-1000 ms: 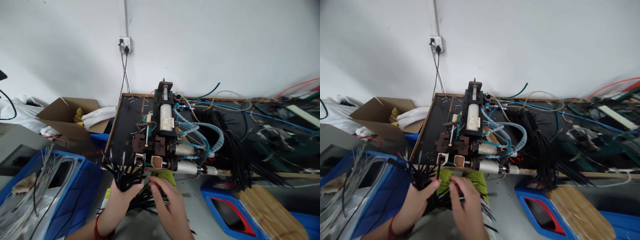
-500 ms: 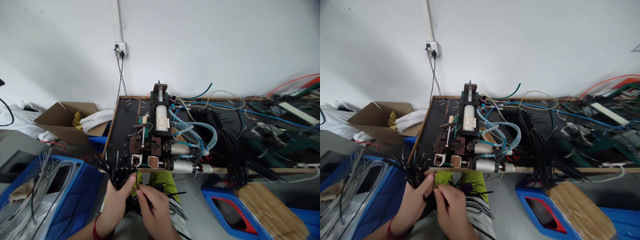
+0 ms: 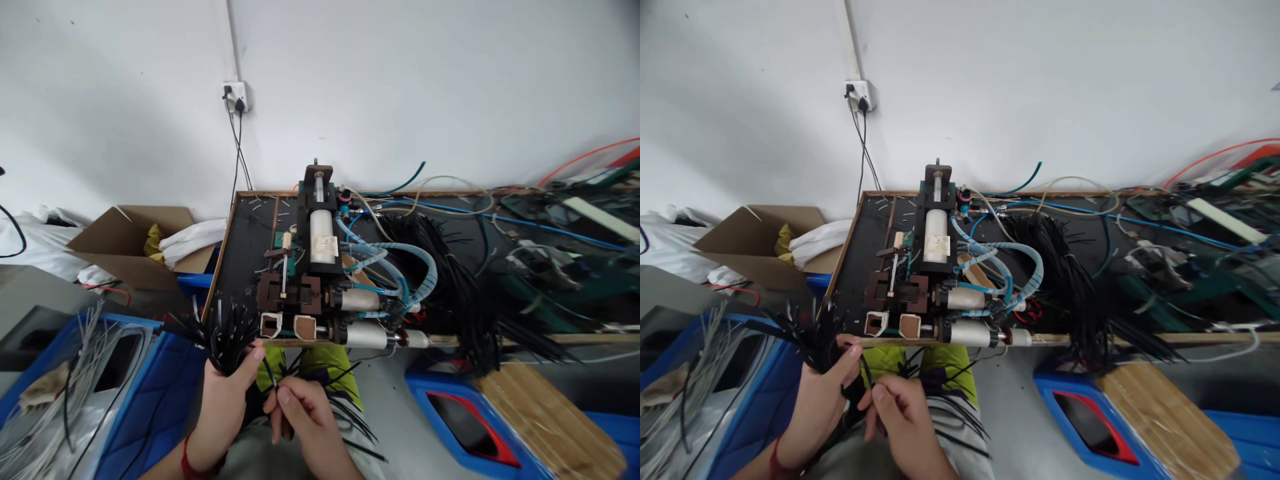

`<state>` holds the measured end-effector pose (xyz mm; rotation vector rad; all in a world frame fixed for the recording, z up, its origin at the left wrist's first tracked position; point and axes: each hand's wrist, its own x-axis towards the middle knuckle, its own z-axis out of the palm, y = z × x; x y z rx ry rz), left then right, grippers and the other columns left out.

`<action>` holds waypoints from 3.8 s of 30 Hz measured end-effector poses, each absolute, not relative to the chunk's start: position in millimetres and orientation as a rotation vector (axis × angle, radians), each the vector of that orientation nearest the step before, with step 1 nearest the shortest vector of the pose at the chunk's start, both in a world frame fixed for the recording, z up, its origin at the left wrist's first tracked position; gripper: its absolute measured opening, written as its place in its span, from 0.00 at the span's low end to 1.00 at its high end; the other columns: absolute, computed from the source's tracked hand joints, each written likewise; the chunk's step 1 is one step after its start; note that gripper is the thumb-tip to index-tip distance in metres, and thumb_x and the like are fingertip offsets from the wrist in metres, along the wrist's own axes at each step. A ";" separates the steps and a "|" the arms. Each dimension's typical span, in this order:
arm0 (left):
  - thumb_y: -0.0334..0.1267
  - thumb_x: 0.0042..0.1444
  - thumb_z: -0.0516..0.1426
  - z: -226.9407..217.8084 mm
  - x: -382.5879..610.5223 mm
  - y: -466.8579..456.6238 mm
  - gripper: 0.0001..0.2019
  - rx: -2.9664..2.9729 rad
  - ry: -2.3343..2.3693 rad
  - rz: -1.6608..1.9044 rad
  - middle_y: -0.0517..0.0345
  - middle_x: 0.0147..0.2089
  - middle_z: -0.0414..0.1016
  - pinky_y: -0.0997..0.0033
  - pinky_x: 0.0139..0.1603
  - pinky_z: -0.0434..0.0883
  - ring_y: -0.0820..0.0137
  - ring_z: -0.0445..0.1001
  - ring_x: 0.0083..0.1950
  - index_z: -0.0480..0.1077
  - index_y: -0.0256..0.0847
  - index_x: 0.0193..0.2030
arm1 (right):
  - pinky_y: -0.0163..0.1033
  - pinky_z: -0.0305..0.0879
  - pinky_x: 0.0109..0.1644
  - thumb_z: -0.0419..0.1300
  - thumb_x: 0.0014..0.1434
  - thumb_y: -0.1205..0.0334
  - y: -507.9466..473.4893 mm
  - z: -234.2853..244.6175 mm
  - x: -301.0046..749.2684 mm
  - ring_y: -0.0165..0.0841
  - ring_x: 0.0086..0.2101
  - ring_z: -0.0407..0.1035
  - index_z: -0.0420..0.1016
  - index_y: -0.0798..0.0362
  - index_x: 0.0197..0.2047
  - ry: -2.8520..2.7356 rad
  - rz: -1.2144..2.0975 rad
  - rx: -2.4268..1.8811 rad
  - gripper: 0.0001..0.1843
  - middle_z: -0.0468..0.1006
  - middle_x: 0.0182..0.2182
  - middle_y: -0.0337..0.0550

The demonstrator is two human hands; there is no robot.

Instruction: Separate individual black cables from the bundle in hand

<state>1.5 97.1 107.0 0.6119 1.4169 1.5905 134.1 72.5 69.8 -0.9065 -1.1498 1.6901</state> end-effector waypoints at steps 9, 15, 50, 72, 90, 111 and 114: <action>0.46 0.51 0.72 111.9 -1.4 101.7 0.22 0.574 1.183 1.651 0.72 0.23 0.61 0.79 0.20 0.56 0.80 0.55 0.20 0.71 0.42 0.47 | 0.34 0.49 0.25 0.68 0.66 0.55 91.5 65.1 105.6 0.26 0.18 0.46 0.76 0.52 0.31 -0.211 1.917 -0.381 0.14 0.61 0.13 0.29; 0.48 0.52 0.72 105.7 -4.1 100.4 0.21 0.611 1.172 1.649 0.71 0.23 0.61 0.79 0.20 0.56 0.80 0.55 0.20 0.72 0.41 0.46 | 0.34 0.49 0.24 0.67 0.67 0.55 100.6 63.8 99.8 0.26 0.17 0.44 0.77 0.53 0.31 -0.172 1.942 -0.310 0.15 0.62 0.12 0.29; 0.45 0.61 0.66 102.1 -5.3 91.4 0.14 0.662 1.157 1.658 0.66 0.25 0.65 0.75 0.21 0.54 0.78 0.57 0.21 0.69 0.40 0.35 | 0.34 0.47 0.24 0.68 0.65 0.50 101.8 56.2 101.7 0.26 0.15 0.45 0.78 0.53 0.32 -0.302 1.842 -0.503 0.16 0.60 0.09 0.28; 0.43 0.55 0.69 87.7 -1.3 80.7 0.16 0.781 1.209 1.417 0.61 0.20 0.69 0.75 0.21 0.60 0.75 0.62 0.20 0.73 0.38 0.24 | 0.40 0.59 0.30 0.66 0.64 0.55 83.3 94.1 166.9 0.37 0.25 0.69 0.83 0.47 0.33 -1.389 1.009 -1.266 0.09 0.77 0.23 0.42; 0.48 0.49 0.73 91.4 12.2 78.9 0.17 0.637 1.135 1.464 0.59 0.25 0.76 0.73 0.24 0.69 0.71 0.70 0.23 0.75 0.38 0.31 | 0.38 0.63 0.25 0.64 0.67 0.46 95.4 93.6 123.2 0.32 0.21 0.64 0.76 0.49 0.32 -0.976 1.365 -0.802 0.17 0.70 0.21 0.35; 0.44 0.49 0.73 115.1 2.0 106.8 0.19 0.561 1.241 1.631 0.72 0.21 0.61 0.79 0.19 0.57 0.79 0.55 0.19 0.75 0.39 0.43 | 0.37 0.46 0.27 0.60 0.68 0.38 87.7 71.7 118.3 0.29 0.20 0.50 0.68 0.50 0.25 -0.813 1.782 -0.657 0.28 0.61 0.16 0.32; 0.47 0.55 0.70 113.4 0.9 106.7 0.18 0.567 1.152 1.657 0.74 0.19 0.57 0.79 0.19 0.55 0.80 0.52 0.18 0.74 0.39 0.44 | 0.37 0.47 0.28 0.65 0.66 0.44 91.0 69.8 108.0 0.29 0.20 0.45 0.69 0.50 0.26 -0.389 1.868 -0.449 0.23 0.57 0.16 0.29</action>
